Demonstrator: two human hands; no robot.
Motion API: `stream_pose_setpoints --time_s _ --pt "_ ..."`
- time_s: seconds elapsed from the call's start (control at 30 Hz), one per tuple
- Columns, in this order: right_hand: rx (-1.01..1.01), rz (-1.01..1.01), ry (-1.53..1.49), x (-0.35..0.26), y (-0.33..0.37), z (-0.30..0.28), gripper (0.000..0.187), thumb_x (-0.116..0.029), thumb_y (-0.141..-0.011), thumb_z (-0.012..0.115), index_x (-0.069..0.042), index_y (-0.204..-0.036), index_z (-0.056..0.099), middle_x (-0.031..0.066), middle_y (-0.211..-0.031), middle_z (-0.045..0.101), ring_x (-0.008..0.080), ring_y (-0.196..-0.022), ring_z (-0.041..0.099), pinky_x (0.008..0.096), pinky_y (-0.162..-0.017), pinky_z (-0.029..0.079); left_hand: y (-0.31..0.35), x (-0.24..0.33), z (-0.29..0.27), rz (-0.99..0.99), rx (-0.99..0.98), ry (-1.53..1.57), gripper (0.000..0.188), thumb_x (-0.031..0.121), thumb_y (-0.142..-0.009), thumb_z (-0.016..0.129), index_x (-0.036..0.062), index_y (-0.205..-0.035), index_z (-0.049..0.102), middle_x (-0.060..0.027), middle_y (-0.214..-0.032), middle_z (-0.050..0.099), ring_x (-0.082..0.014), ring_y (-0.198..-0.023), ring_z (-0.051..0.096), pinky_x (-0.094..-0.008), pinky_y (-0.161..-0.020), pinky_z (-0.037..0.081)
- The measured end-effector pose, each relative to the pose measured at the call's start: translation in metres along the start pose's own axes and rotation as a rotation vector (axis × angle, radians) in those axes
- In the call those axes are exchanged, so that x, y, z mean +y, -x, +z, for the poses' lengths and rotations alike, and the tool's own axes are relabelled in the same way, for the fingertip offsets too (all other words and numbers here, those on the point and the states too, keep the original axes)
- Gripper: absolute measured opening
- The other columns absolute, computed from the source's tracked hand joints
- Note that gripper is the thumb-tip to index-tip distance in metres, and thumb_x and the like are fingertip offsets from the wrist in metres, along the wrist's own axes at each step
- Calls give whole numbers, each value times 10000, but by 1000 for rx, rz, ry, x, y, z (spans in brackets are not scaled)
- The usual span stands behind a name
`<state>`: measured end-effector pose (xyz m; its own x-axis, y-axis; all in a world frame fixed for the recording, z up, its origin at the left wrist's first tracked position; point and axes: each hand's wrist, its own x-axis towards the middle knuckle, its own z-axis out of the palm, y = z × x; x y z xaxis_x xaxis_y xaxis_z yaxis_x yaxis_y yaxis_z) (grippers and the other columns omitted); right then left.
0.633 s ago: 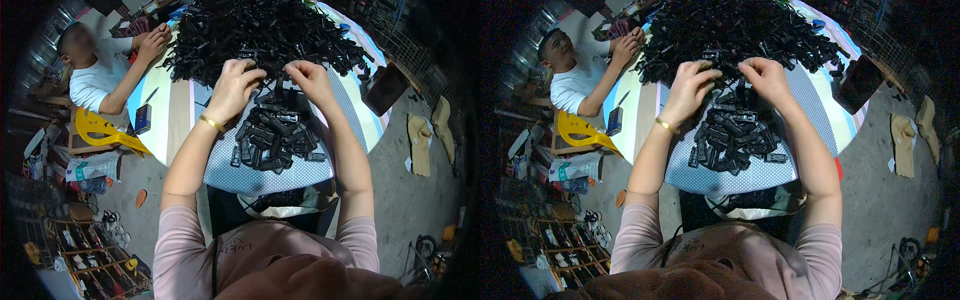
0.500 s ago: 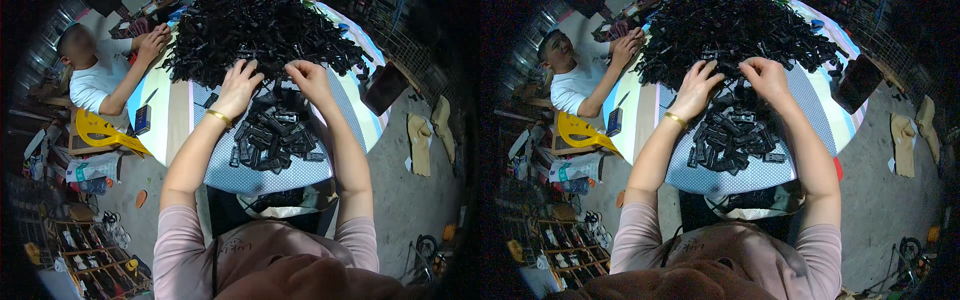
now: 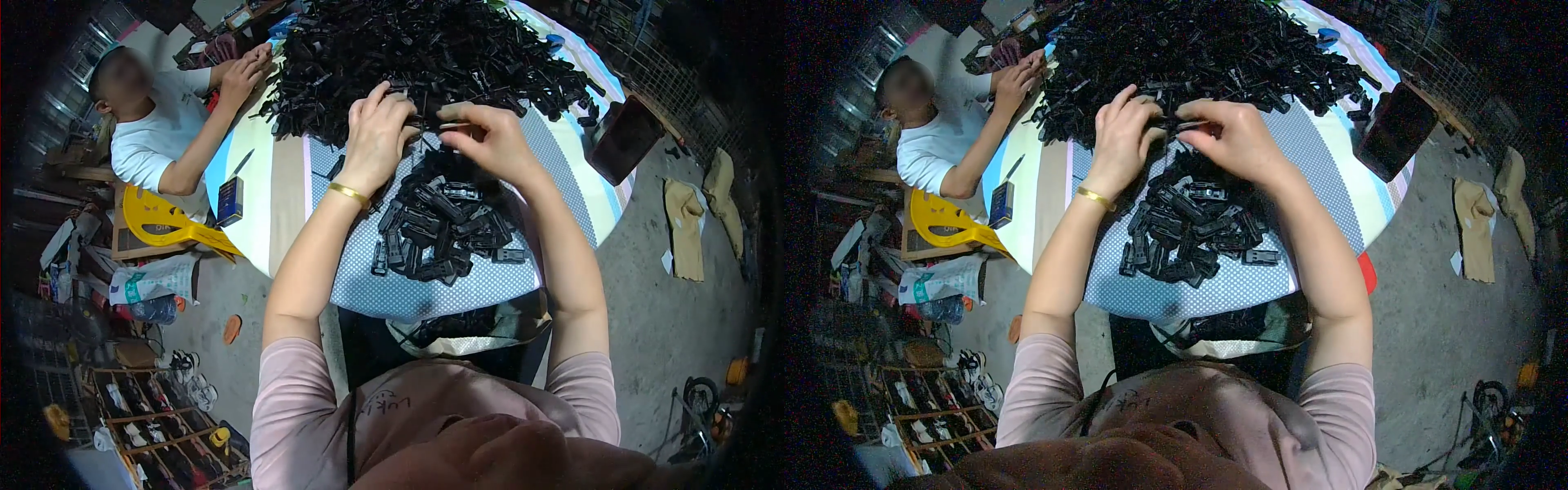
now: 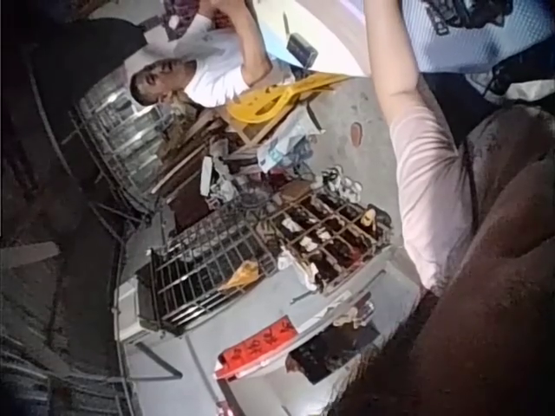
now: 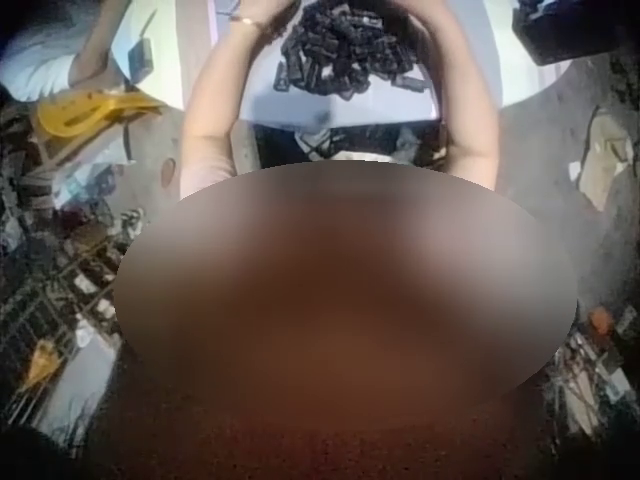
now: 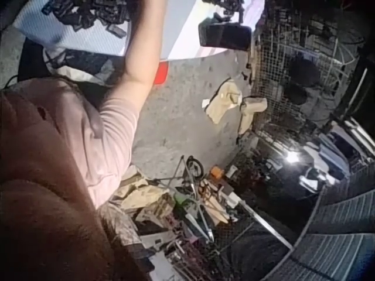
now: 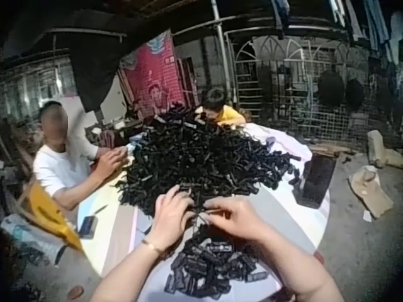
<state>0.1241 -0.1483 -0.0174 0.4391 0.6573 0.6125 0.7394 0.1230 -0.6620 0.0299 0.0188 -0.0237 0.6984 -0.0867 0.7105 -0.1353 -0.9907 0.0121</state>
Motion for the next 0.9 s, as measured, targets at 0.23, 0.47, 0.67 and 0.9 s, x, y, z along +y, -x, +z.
stream_pose_setpoints --time_s 0.23,0.47,0.67,0.9 --pt "-144 -265 48 -20 4 2 176 -79 -684 677 -9 -838 627 94 -752 592 195 -647 568 258 -555 446 2 5 -23 -351 -272 895 270 47 -757 583 4 -1019 539 -60 -952 570 -120 -800 565 -234 -669 465" --pt "-37 -207 110 -36 9 10 116 -66 -689 660 -3 -756 588 91 -697 556 203 -606 535 277 -531 418 2 23 -30 -585 -127 1283 284 38 -768 606 -16 -1035 522 -40 -868 581 -62 -740 548 -180 -639 455" --pt "170 -22 -207 -26 11 19 100 -70 -791 576 24 -819 558 29 -767 583 79 -671 515 205 -619 425 2 40 -26 -570 -91 1658 521 4 -770 591 -29 -1228 342 -75 -1052 535 -107 -948 508 -227 -817 423" --pt "108 352 -280 -26 9 17 128 -142 -815 582 -18 -844 586 -28 -718 554 30 -607 477 167 -522 380 6 49 -24 -504 -30 1287 536 -15 -761 596 -3 -1234 345 -82 -1051 518 -128 -973 516 -251 -836 441"
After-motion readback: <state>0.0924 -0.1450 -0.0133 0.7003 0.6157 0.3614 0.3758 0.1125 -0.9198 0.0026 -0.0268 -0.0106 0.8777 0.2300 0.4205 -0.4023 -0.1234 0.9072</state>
